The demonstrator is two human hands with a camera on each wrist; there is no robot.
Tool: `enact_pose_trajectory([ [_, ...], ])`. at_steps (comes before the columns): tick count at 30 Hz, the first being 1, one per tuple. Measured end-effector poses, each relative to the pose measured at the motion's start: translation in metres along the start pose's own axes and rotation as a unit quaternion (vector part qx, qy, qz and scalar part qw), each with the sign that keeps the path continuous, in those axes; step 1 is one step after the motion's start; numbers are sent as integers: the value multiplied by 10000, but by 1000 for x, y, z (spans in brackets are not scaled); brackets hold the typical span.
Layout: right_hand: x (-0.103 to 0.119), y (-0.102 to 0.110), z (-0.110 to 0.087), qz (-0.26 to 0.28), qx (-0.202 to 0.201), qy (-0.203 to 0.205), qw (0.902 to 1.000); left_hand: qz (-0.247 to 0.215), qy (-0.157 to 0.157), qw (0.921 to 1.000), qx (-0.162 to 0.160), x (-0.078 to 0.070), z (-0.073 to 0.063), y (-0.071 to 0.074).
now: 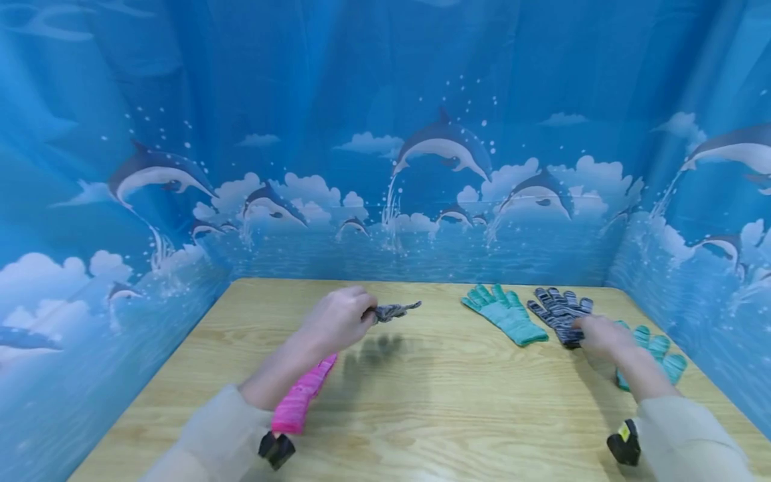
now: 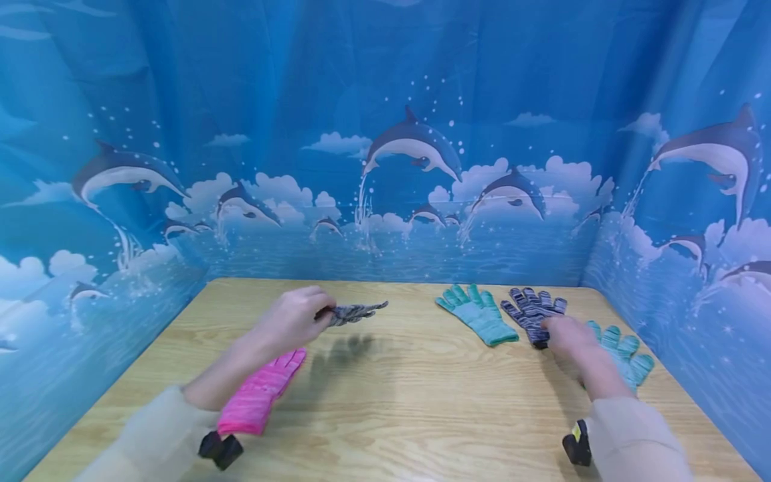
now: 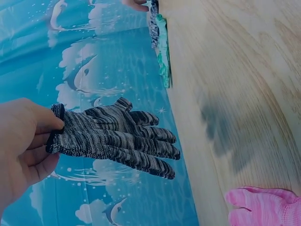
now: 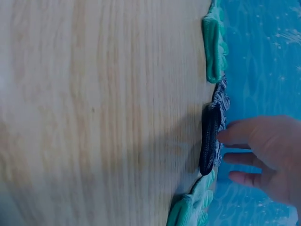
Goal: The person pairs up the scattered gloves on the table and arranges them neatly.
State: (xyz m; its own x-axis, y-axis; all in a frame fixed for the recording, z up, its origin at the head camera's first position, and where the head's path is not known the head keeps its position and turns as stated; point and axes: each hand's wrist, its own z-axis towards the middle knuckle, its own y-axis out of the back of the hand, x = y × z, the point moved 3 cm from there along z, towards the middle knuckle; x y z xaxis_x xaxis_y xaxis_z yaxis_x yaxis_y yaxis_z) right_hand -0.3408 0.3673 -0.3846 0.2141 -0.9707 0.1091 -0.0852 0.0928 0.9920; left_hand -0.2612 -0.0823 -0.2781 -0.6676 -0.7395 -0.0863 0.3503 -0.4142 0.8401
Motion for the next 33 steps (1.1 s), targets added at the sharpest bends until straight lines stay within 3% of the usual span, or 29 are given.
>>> enact_pose_trajectory([
  [7,0,-8,4,-461,172,199,9986,85,-342,9993,-93,-3,4,-6],
  [14,3,-10,7,-515,-131,367,9979,41,-305,9995,68,-3,8,-10],
  [21,5,-9,12,-530,-303,467,9970,97,-244,9996,49,1,2,-11],
  [33,0,-10,14,-504,-245,401,9976,107,-225,9996,90,1,-1,-13],
])
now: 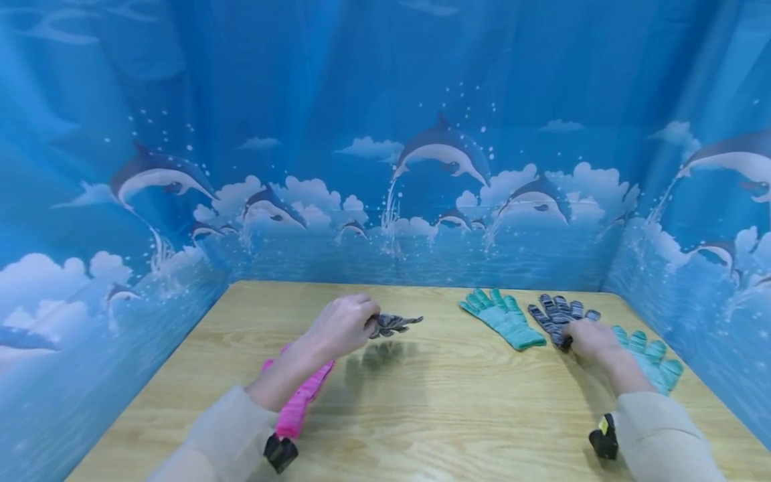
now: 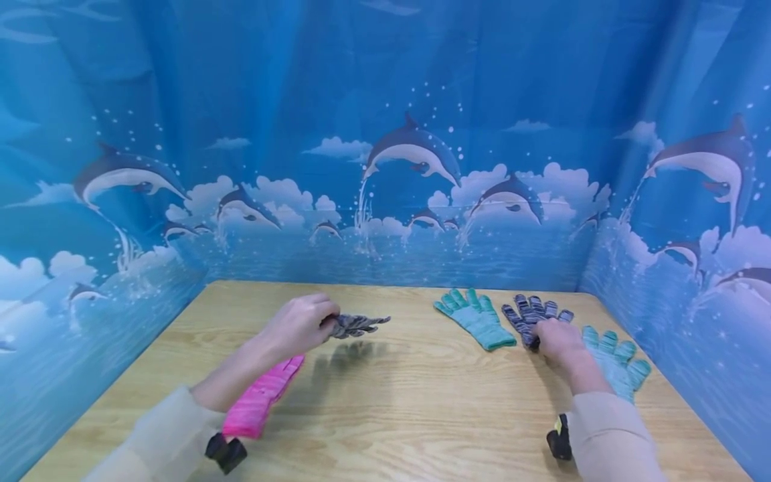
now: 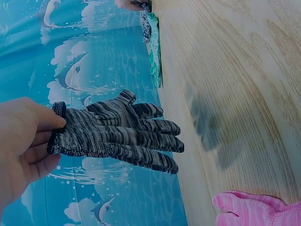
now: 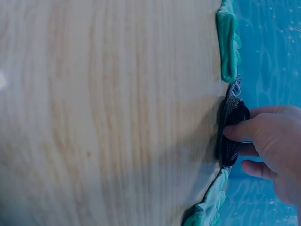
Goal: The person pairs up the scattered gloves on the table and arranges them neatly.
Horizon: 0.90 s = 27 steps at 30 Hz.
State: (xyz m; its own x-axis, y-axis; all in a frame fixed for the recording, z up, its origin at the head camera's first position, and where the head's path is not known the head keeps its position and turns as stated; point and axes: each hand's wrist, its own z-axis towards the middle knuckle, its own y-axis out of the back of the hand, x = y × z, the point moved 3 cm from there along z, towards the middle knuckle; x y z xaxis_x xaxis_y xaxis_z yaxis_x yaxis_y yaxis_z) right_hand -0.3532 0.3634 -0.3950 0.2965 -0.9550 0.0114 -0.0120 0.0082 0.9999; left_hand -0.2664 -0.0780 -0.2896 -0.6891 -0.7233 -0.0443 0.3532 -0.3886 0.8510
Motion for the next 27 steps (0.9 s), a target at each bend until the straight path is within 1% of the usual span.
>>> enact_pose_trajectory([
  [3,-1,6,-3,119,-16,-73,9999,9,4,10000,-32,0,0,-1],
  [7,-3,19,-7,371,-143,0,9992,-3,68,10000,-37,2,1,-1],
  [12,-10,36,-8,729,-465,143,9962,-25,100,9999,-45,5,2,-1],
  [14,-11,44,-9,832,-637,96,9944,-12,125,9999,-39,6,2,-1],
  [17,-12,54,-13,978,-837,-127,9916,-3,161,9999,-31,7,3,-1],
  [21,-11,65,-19,1191,-981,-431,9871,36,118,9999,-31,6,5,-2],
  [27,-3,78,-19,1235,-1186,-413,9844,112,51,9999,-37,6,6,-3],
])
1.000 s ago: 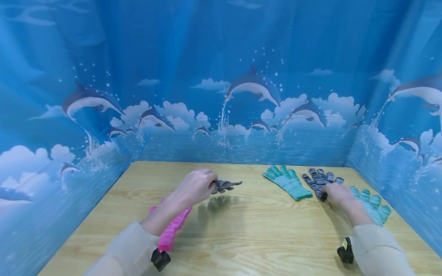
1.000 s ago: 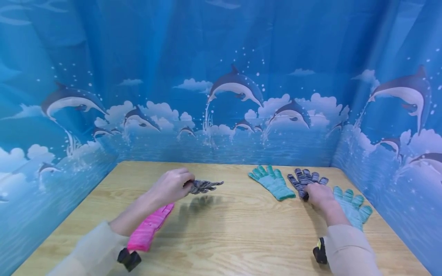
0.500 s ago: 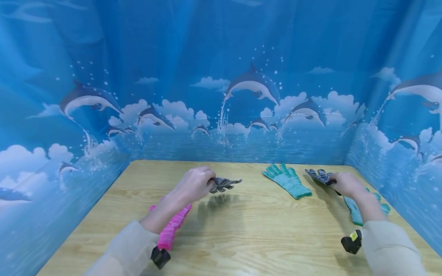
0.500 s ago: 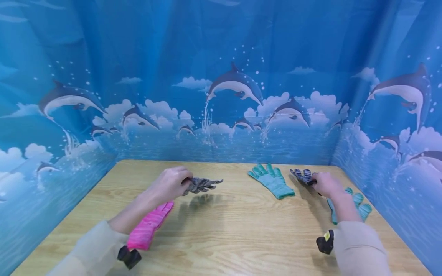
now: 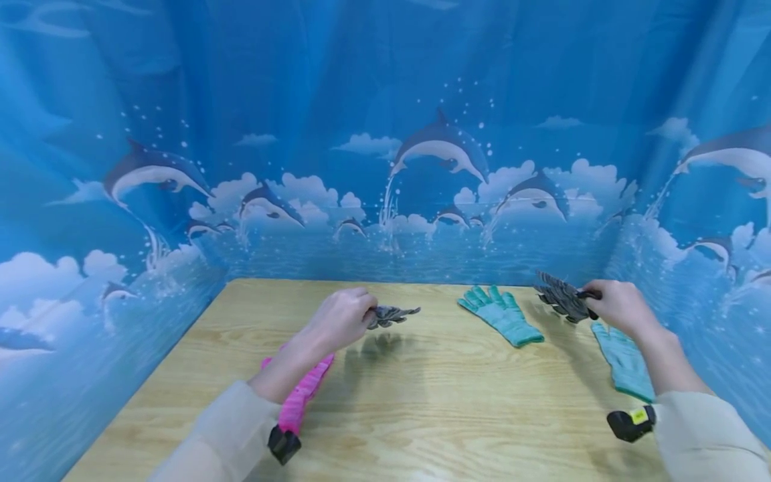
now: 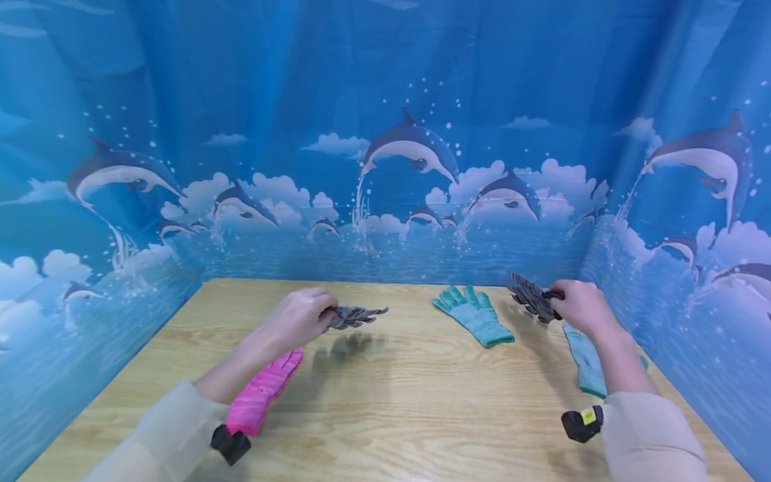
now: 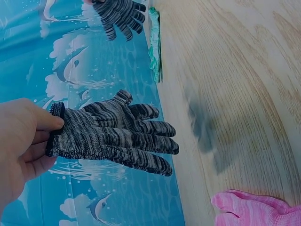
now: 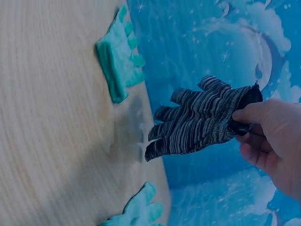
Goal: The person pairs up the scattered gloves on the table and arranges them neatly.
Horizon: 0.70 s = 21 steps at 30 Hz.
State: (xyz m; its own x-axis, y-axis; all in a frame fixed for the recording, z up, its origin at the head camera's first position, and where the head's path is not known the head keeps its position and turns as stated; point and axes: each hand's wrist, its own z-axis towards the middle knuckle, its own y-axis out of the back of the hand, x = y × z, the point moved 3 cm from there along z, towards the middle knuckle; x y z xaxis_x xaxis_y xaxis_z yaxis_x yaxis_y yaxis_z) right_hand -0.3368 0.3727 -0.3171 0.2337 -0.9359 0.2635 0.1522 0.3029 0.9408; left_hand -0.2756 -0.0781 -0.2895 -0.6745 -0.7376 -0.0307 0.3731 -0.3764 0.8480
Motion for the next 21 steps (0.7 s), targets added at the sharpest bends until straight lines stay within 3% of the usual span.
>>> enact_pose_trajectory([
  [11,52,9,0,124,-270,561,9980,86,-26,10000,17,0,2,0],
  [21,91,7,3,168,-502,1173,9917,228,-502,9981,-284,-2,2,-2],
])
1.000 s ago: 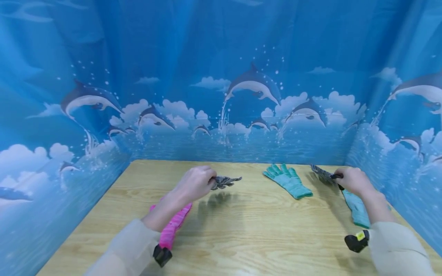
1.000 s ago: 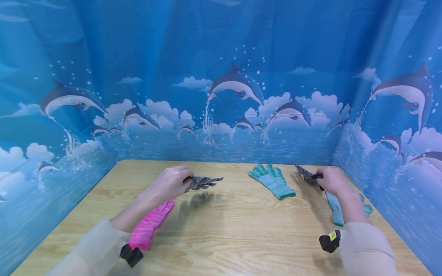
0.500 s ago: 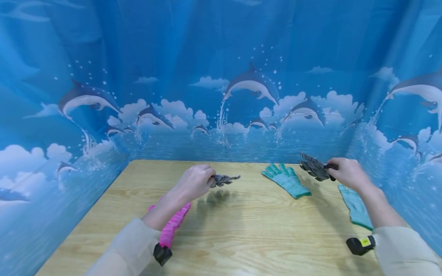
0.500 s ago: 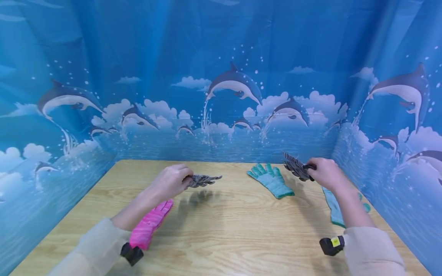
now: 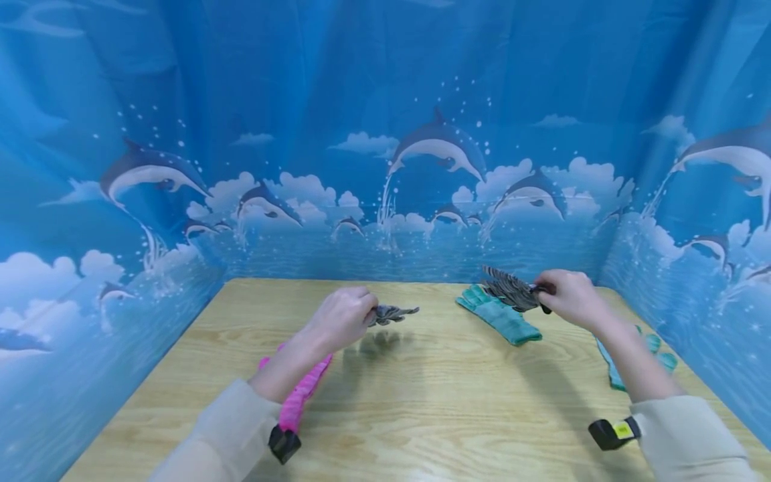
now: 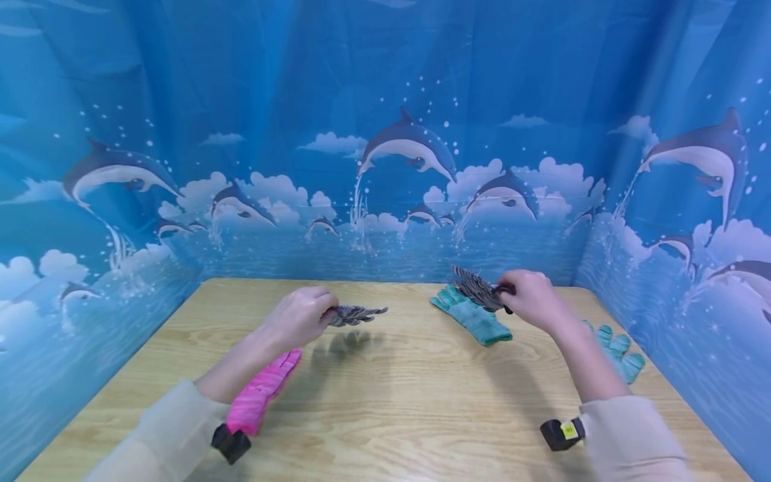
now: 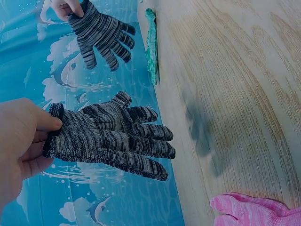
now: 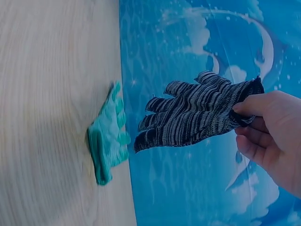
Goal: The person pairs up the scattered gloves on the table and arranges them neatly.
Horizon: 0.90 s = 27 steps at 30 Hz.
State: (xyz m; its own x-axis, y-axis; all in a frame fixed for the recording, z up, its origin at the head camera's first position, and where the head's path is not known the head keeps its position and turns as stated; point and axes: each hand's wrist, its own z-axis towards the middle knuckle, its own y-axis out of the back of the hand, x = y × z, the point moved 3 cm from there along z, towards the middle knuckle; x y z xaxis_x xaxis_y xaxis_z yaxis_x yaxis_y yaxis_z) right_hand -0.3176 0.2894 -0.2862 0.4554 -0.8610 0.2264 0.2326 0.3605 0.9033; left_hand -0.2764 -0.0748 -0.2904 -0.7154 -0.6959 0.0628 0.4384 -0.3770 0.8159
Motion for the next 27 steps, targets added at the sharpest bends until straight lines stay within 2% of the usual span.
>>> enact_pose_trajectory([
  [4,12,-2,3,-10,-93,213,9997,129,-154,9998,67,-2,1,-1],
  [15,29,-11,6,85,95,472,9988,330,-561,9972,364,-10,6,-10],
  [21,32,-14,5,62,122,555,9984,286,-483,9947,857,-14,3,-17],
  [27,35,-13,5,41,59,619,9981,146,-454,9878,1482,-20,-1,-21],
])
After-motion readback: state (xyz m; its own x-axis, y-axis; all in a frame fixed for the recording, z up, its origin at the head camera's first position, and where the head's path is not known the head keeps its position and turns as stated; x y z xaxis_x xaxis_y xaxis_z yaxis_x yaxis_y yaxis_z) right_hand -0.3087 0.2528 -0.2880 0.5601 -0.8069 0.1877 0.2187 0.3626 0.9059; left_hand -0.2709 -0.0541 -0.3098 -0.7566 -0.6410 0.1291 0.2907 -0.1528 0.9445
